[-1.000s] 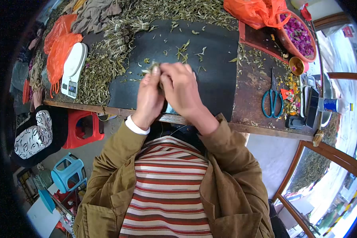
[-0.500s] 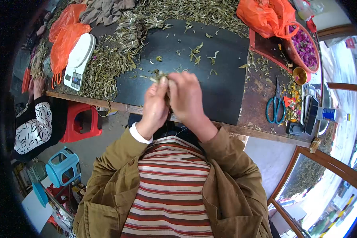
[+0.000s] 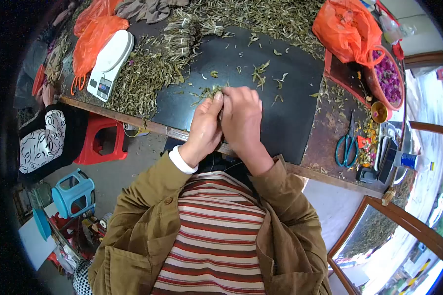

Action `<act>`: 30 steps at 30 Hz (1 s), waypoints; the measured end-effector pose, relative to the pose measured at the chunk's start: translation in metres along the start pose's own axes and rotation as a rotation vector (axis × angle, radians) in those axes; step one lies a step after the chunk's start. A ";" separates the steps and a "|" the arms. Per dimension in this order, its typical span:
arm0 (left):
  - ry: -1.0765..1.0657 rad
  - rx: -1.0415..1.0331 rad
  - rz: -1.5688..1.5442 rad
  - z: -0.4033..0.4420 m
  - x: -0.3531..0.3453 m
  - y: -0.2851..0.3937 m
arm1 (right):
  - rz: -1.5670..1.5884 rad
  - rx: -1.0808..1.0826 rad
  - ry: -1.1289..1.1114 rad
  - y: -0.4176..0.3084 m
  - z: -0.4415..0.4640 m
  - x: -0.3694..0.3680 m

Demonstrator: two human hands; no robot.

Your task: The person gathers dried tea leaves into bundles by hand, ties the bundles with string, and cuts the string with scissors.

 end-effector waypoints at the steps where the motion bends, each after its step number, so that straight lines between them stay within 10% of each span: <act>1: -0.004 0.002 0.012 0.001 -0.003 0.000 | 0.029 0.080 0.008 -0.007 -0.003 0.000; 4: 0.078 0.005 -0.172 0.001 0.004 -0.002 | 0.084 0.250 0.008 -0.019 0.000 0.004; 8: -0.125 -0.027 0.168 0.002 -0.006 -0.013 | 0.770 -0.524 0.014 0.034 0.008 0.011; 10: -0.174 0.003 0.184 0.002 -0.008 -0.014 | 0.813 -0.511 -0.239 0.044 0.005 -0.005; 18: -0.416 0.117 -0.036 -0.002 -0.026 -0.009 | 1.016 -0.556 -0.105 0.043 -0.005 0.000; 23: -0.055 0.072 0.349 -0.002 -0.020 -0.009 | 0.268 -0.267 -0.183 0.023 0.001 0.031; 30: -0.019 -0.095 0.030 0.009 -0.006 0.013 | 0.080 0.059 -0.276 -0.017 0.005 0.023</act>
Point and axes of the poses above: each hand's wrist, its own z-axis towards the middle knuckle, its own x-axis out of the back of the hand, y = z × x, the point moved 8 cm from there along z, towards the middle knuckle, and after that the axes turned 13 degrees about x, right-handed, at the moved point
